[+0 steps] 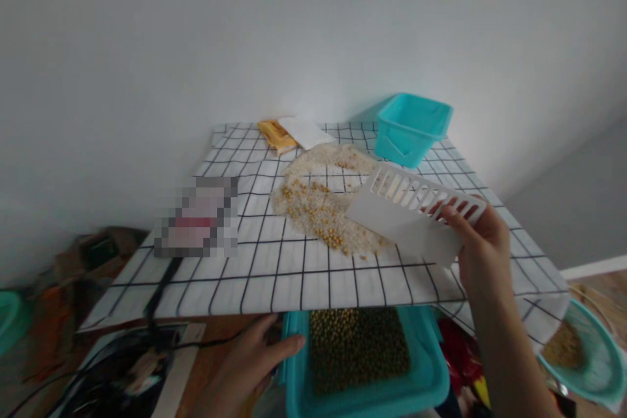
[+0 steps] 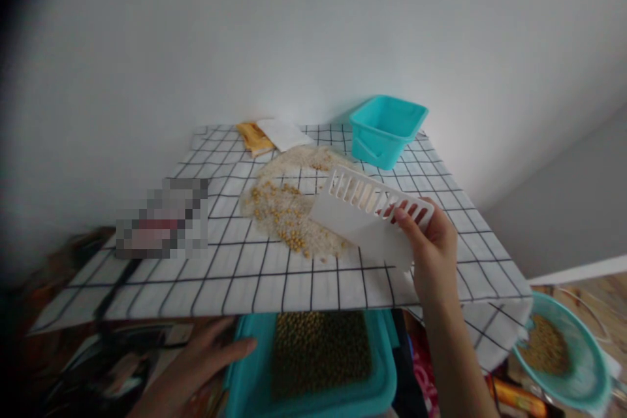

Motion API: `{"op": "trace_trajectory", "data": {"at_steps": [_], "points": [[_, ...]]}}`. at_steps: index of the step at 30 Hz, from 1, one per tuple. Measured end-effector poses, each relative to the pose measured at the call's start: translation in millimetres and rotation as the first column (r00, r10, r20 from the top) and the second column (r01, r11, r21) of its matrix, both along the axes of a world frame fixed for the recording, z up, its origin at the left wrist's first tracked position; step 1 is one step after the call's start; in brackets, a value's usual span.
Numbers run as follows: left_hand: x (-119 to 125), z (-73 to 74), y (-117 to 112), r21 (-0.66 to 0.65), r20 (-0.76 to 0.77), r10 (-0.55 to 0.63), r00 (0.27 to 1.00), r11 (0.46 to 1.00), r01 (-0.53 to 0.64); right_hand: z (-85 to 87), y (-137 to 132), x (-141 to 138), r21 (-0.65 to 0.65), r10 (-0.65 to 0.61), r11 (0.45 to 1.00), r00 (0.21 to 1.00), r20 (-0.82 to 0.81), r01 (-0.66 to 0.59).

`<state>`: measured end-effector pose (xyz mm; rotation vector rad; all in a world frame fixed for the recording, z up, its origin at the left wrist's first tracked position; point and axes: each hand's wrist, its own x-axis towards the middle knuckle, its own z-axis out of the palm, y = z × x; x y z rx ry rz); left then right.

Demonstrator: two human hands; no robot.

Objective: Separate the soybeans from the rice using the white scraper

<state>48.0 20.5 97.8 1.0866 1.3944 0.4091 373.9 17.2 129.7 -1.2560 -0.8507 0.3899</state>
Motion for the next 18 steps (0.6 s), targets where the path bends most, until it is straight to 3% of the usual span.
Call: {"op": "trace_trajectory", "data": {"at_steps": [4, 11, 18], "points": [[-0.8, 2.0, -2.4, 0.013, 0.011, 0.000, 1.000, 1.000, 0.000, 4.3, -6.4, 2.5, 0.035, 0.019, 0.999, 0.999, -0.030, -0.017], [3.2, 4.5, 2.7, -0.016, 0.005, -0.052, 0.999, 0.999, 0.052, -1.1, -16.0, 0.0, -0.045, 0.115, 0.992, 0.993, -0.032, -0.116], [-1.0, 2.4, -4.9, 0.031, -0.039, -0.010, 0.999, 0.999, 0.011, -5.2, -18.7, 0.2, -0.102, 0.154, 0.983, 0.988, 0.024, -0.150]]}}
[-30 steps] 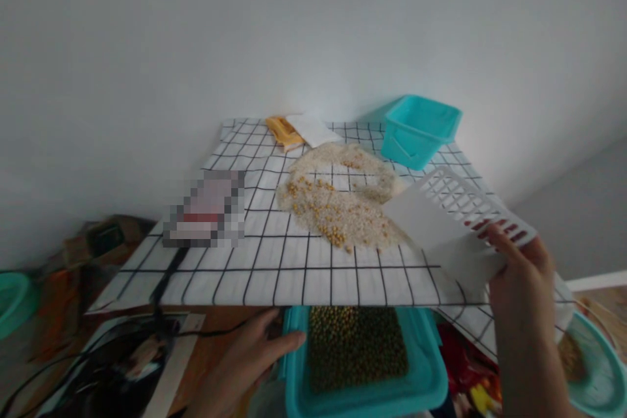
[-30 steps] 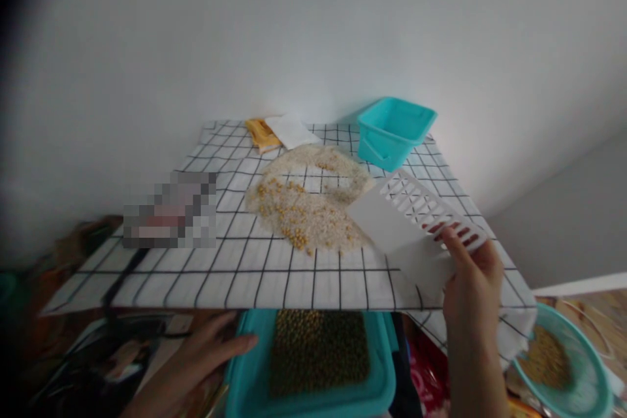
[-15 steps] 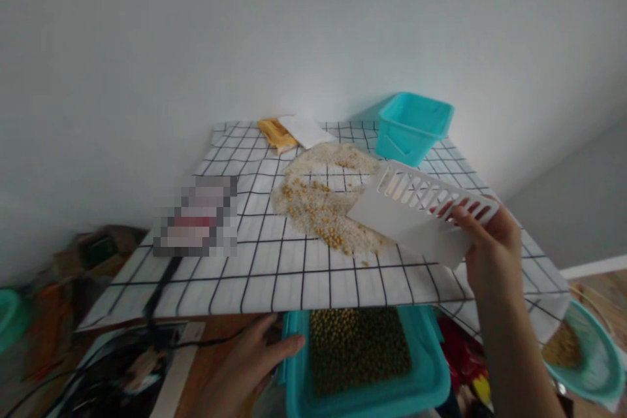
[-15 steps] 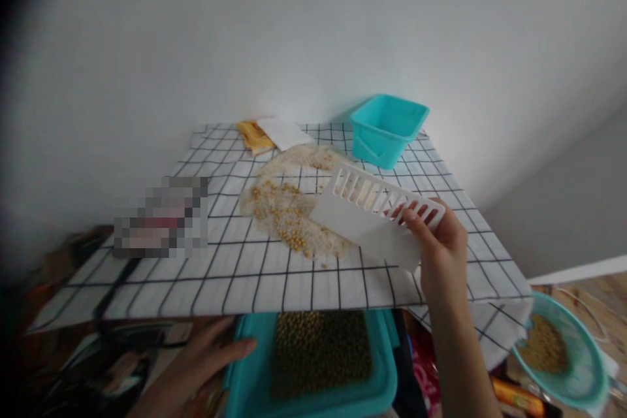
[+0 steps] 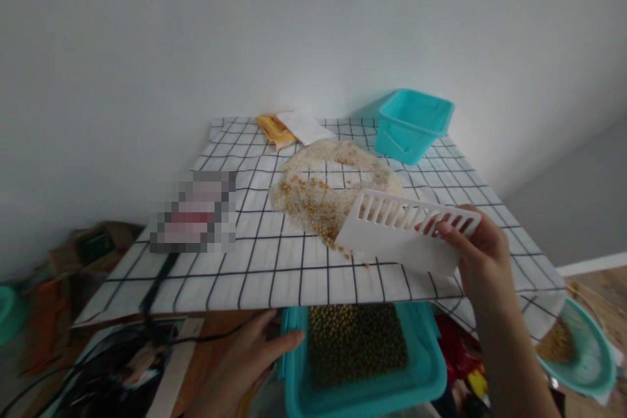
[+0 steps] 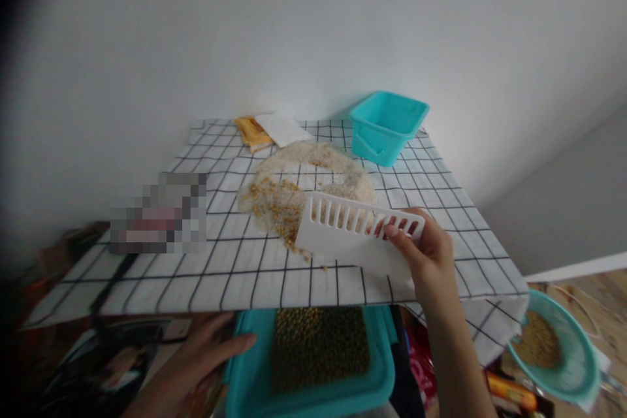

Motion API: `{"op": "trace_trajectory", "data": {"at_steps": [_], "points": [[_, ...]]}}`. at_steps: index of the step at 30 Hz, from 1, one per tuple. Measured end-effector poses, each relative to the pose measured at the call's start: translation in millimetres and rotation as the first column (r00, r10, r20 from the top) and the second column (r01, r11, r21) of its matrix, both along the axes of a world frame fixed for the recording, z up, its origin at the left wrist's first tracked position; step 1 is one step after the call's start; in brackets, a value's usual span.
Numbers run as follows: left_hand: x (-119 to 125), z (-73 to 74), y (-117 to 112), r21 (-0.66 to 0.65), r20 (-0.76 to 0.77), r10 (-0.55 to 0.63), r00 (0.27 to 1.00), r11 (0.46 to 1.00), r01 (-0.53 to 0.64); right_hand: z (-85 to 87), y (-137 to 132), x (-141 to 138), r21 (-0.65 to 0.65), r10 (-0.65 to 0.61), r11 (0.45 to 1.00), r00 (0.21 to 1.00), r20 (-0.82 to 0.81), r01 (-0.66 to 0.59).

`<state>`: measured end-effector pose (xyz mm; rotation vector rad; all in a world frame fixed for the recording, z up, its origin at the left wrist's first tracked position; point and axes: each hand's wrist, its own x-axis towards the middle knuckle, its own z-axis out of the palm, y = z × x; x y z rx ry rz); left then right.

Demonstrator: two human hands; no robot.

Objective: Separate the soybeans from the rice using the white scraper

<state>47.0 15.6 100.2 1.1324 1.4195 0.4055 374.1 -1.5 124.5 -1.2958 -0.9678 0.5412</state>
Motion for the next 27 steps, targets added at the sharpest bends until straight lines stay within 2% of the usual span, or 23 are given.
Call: {"op": "trace_trajectory", "data": {"at_steps": [8, 15, 20, 27], "points": [[2.1, 3.1, 1.7, -0.016, 0.041, 0.030, 0.999, 0.999, -0.029, -2.1, -5.3, 2.5, -0.017, 0.019, 1.000, 1.000, 0.012, -0.019], [1.2, -2.3, 6.7, -0.031, 0.005, -0.022, 1.000, 0.999, 0.023, -4.8, -8.5, 1.5, -0.052, 0.036, 0.998, 0.999, 0.019, -0.035], [-0.7, -2.0, 3.1, -0.009, 0.019, -0.013, 1.000, 1.000, 0.013, -5.0, -8.2, 2.4, -0.039, 0.017, 0.999, 0.999, 0.033, -0.016], [-1.2, -7.8, 6.9, -0.019, 0.051, 0.002, 0.999, 1.000, -0.001, -8.0, -11.6, 4.4, -0.073, 0.064, 0.995, 0.998, -0.016, -0.065]]}}
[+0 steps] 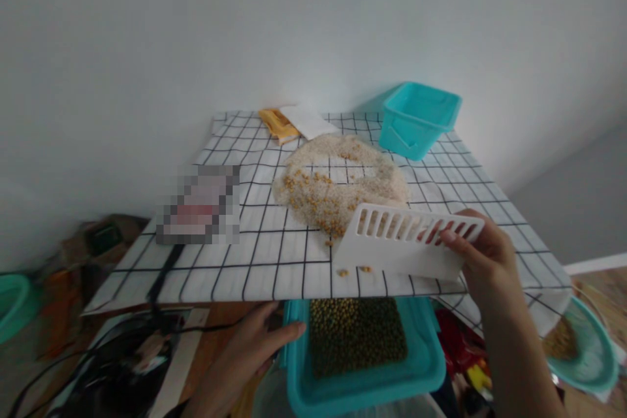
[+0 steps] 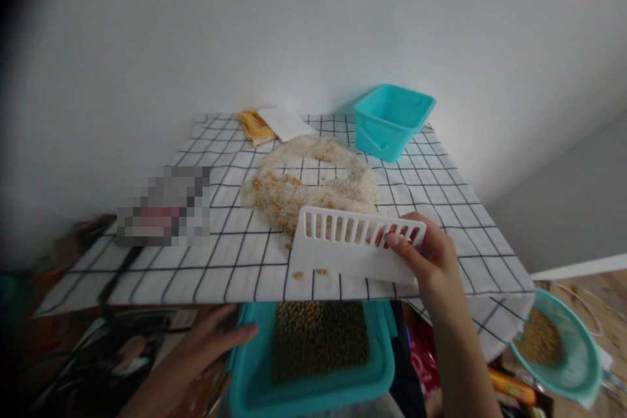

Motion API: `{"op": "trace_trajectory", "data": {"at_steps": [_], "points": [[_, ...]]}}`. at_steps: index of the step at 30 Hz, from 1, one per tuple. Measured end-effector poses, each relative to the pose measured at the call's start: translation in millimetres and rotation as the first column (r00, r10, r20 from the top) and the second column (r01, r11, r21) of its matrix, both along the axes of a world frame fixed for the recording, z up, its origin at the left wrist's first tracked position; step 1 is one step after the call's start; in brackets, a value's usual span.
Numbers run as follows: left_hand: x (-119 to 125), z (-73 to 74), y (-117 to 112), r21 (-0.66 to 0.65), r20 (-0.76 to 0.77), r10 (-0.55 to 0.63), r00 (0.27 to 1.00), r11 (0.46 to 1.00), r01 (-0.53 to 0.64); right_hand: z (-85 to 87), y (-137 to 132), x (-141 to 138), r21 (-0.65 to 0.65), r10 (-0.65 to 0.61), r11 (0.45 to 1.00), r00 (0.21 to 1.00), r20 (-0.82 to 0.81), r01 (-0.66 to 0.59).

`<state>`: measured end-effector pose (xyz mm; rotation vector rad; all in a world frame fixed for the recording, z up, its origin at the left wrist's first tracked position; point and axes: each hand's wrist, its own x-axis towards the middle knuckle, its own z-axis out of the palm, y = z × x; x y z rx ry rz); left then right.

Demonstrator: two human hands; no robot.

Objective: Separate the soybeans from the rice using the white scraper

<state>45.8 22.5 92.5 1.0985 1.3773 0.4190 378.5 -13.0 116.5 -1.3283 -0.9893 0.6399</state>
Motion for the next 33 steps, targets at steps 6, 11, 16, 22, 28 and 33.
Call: {"op": "trace_trajectory", "data": {"at_steps": [6, 11, 16, 22, 28, 33], "points": [[0.3, 1.4, 1.3, -0.028, -0.024, -0.006, 1.000, 1.000, 0.005, 4.9, -5.0, -3.1, -0.005, 0.077, 0.997, 0.997, 0.008, -0.077], [0.3, 5.6, 0.4, -0.049, -0.013, 0.003, 1.000, 0.999, -0.003, 14.8, -5.9, -9.1, 0.033, 0.054, 0.998, 0.998, -0.034, -0.053], [0.8, 13.4, -5.8, -0.018, -0.024, 0.018, 1.000, 1.000, -0.019, 11.1, -0.2, -10.1, 0.001, -0.023, 1.000, 0.997, -0.067, 0.023], [1.3, 13.1, -6.7, -0.012, -0.007, -0.008, 1.000, 1.000, 0.008, 1.1, 7.8, -7.6, -0.010, -0.142, 0.990, 0.988, -0.069, 0.141], [-0.1, 12.0, -7.3, 0.000, -0.030, -0.006, 1.000, 1.000, 0.006, 0.7, 14.9, -11.4, 0.040, -0.152, 0.987, 0.985, -0.076, 0.155], [-1.9, 9.6, -4.7, 0.012, -0.056, -0.004, 0.998, 1.000, 0.005, 2.0, 12.5, -14.2, 0.065, -0.140, 0.987, 0.987, -0.081, 0.145]]}}
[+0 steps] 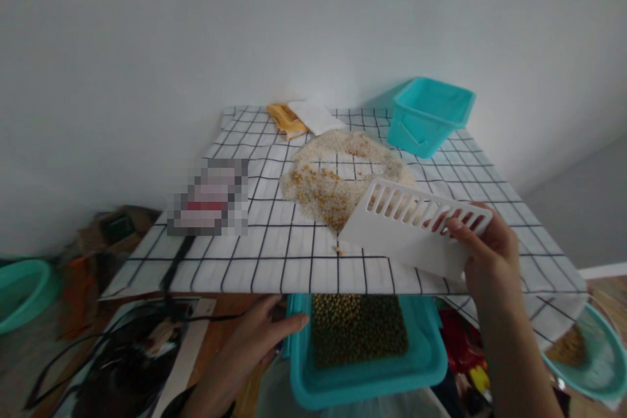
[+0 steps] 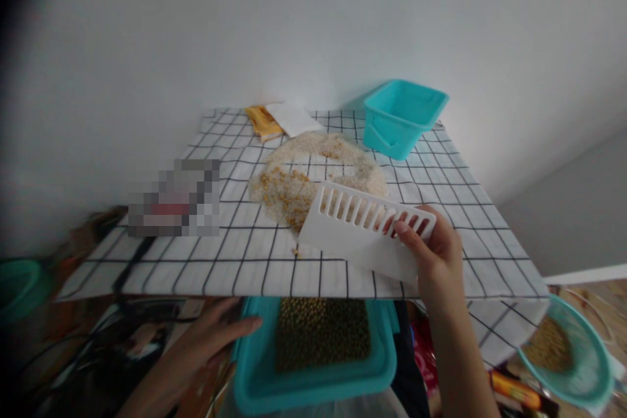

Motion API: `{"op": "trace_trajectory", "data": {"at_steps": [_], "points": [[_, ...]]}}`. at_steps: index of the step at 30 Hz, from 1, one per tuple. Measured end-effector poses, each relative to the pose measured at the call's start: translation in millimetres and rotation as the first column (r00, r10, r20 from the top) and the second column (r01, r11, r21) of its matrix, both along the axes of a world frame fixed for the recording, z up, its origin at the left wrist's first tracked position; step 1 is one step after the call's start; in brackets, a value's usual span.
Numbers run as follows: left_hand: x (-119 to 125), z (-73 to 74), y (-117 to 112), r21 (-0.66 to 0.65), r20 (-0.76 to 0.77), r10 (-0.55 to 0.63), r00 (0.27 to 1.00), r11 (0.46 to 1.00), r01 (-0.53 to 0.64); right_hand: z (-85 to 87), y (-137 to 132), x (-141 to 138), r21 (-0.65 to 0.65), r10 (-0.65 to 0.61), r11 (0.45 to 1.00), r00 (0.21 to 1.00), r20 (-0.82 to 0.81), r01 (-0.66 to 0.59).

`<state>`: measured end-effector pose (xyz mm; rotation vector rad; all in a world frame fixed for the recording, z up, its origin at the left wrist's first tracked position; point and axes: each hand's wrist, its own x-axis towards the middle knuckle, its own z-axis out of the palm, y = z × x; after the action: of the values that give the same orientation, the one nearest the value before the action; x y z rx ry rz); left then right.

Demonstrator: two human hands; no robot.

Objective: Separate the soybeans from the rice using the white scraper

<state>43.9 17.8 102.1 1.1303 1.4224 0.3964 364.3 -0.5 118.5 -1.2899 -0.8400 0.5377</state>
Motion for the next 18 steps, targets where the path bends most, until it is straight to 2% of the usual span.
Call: {"op": "trace_trajectory", "data": {"at_steps": [5, 9, 14, 18], "points": [[-3.2, -7.0, 3.6, -0.013, -0.007, -0.007, 1.000, 1.000, 0.007, -0.3, -2.9, 1.2, 0.002, 0.024, 1.000, 1.000, 0.016, -0.024], [-3.5, -4.7, 1.7, -0.012, -0.010, 0.004, 1.000, 1.000, -0.004, -1.4, -1.3, -1.5, -0.014, 0.061, 0.998, 0.998, 0.034, -0.061], [-3.1, 0.6, 2.9, 0.019, 0.024, 0.022, 0.999, 1.000, -0.023, 1.3, -0.7, -2.5, -0.038, 0.166, 0.986, 0.985, 0.040, -0.165], [-8.3, -5.9, 6.3, 0.050, 0.011, 0.039, 0.999, 0.998, -0.039, 6.6, -5.9, -1.2, -0.091, 0.233, 0.969, 0.972, 0.021, -0.230]]}}
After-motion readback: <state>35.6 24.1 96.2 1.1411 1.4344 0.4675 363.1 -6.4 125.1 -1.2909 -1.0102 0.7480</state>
